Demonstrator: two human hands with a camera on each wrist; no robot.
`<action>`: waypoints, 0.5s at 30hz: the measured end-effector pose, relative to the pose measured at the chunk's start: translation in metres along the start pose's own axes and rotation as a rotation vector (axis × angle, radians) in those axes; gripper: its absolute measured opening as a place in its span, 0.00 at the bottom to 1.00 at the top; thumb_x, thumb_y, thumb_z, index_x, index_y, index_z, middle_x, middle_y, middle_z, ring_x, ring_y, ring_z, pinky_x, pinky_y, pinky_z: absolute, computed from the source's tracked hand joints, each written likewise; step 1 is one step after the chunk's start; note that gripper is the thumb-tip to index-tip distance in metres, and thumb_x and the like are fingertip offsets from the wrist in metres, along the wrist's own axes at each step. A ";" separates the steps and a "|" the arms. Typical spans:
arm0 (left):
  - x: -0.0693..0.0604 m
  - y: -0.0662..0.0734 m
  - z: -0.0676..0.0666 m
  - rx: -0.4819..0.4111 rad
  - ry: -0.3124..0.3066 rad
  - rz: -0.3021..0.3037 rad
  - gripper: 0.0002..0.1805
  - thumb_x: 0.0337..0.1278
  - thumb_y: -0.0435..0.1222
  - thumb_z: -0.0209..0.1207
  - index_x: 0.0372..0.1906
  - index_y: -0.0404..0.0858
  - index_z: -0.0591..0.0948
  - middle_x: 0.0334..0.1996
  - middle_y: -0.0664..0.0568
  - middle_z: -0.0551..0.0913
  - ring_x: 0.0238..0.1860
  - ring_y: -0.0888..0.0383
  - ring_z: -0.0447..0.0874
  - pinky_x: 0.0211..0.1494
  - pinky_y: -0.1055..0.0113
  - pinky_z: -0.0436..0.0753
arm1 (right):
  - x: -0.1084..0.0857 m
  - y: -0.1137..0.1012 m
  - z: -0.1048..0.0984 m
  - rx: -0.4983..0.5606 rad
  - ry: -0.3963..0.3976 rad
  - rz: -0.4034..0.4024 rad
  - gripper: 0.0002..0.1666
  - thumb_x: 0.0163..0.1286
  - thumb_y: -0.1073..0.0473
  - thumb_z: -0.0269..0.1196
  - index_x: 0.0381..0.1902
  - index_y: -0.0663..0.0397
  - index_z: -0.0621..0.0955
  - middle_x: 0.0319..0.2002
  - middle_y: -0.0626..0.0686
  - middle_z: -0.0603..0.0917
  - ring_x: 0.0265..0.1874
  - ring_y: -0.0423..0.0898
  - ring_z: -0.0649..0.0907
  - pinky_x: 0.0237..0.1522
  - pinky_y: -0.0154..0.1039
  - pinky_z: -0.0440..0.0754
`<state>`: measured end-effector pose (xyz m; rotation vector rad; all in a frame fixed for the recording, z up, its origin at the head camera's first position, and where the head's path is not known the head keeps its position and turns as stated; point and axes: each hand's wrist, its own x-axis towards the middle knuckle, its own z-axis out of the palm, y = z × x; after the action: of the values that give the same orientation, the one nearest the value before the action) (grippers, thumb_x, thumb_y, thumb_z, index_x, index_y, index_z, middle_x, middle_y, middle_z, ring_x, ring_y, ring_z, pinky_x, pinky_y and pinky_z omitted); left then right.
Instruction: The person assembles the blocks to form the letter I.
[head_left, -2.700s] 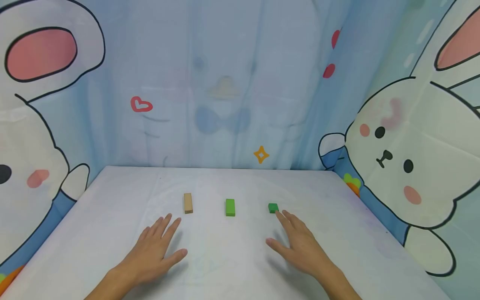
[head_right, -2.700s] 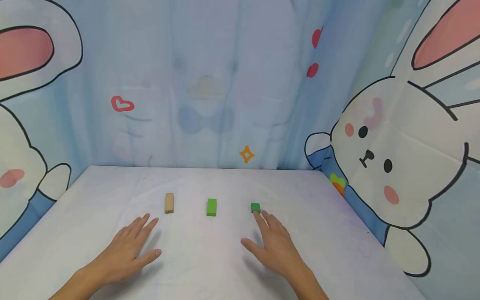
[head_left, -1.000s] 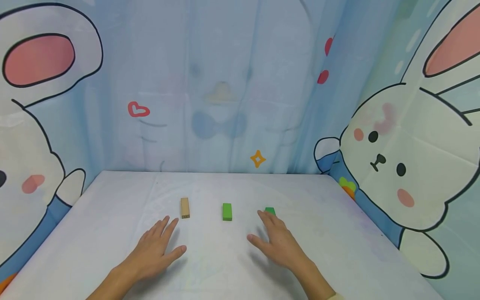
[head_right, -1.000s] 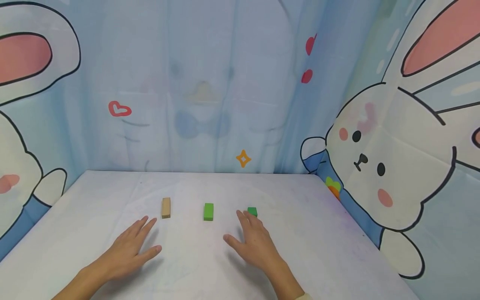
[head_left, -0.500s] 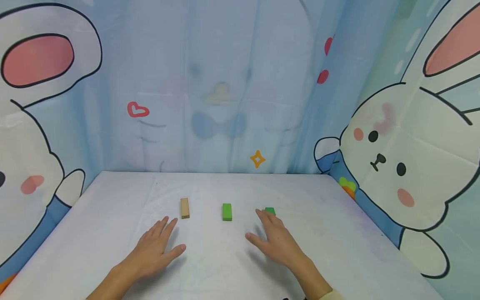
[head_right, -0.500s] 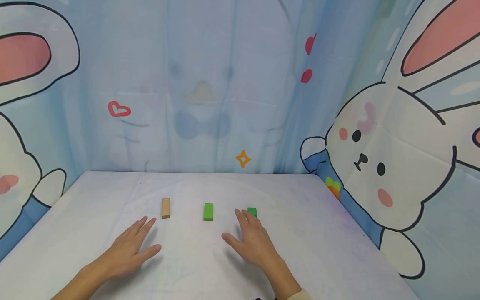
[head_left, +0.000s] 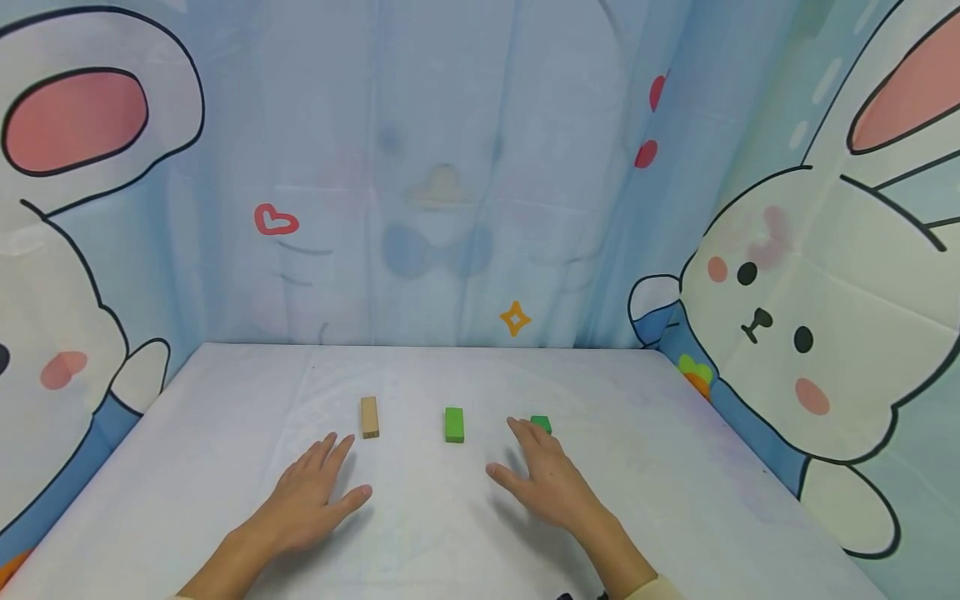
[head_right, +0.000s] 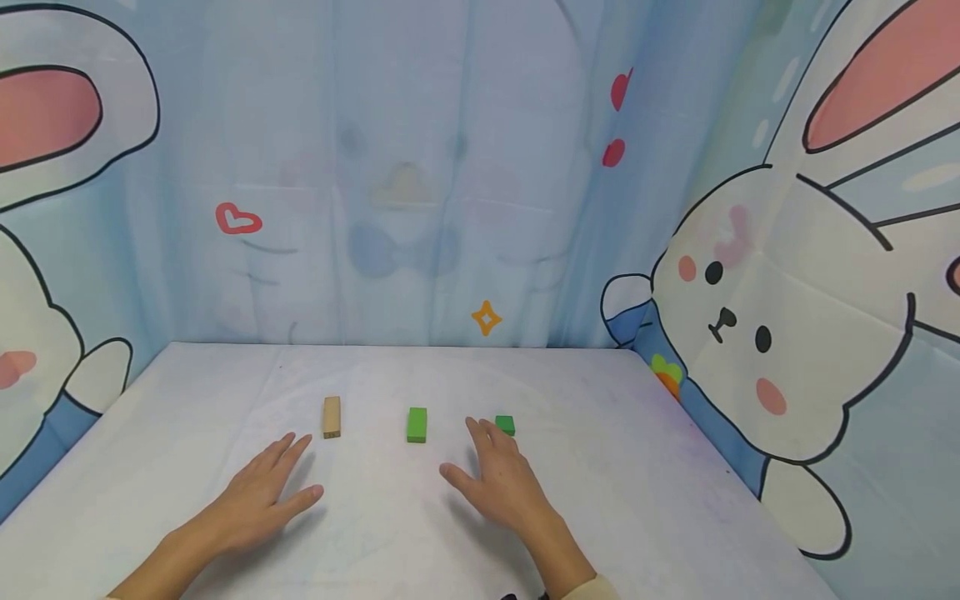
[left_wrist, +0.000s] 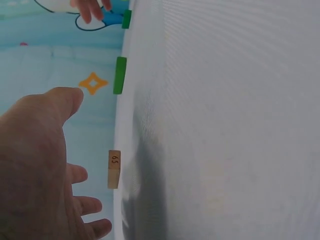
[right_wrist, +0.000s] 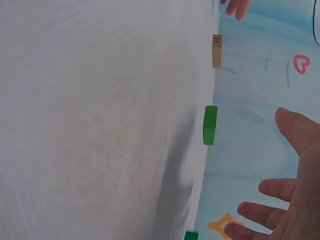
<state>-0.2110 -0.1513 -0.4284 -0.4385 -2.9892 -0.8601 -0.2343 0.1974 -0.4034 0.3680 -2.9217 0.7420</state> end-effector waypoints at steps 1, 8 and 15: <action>0.000 0.000 0.000 -0.002 0.002 -0.001 0.47 0.72 0.62 0.52 0.82 0.36 0.57 0.80 0.31 0.54 0.80 0.28 0.51 0.75 0.26 0.54 | 0.000 0.000 0.000 0.001 0.000 0.002 0.49 0.71 0.33 0.64 0.80 0.52 0.64 0.78 0.61 0.66 0.77 0.62 0.67 0.71 0.64 0.71; 0.003 0.002 0.001 -0.011 0.009 -0.011 0.47 0.72 0.62 0.51 0.82 0.36 0.57 0.80 0.31 0.55 0.80 0.28 0.50 0.75 0.25 0.53 | 0.003 0.000 0.002 0.013 -0.003 0.017 0.49 0.71 0.34 0.64 0.80 0.52 0.64 0.78 0.61 0.66 0.77 0.63 0.66 0.72 0.65 0.69; 0.006 0.003 0.004 -0.012 0.023 -0.026 0.46 0.72 0.61 0.52 0.82 0.37 0.57 0.81 0.31 0.54 0.80 0.29 0.50 0.75 0.24 0.51 | 0.005 0.000 0.005 0.045 -0.008 0.029 0.49 0.71 0.33 0.64 0.80 0.52 0.65 0.77 0.60 0.67 0.76 0.63 0.67 0.72 0.65 0.69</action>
<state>-0.2159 -0.1447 -0.4294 -0.3886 -2.9769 -0.8786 -0.2392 0.1938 -0.4067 0.3348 -2.9283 0.8128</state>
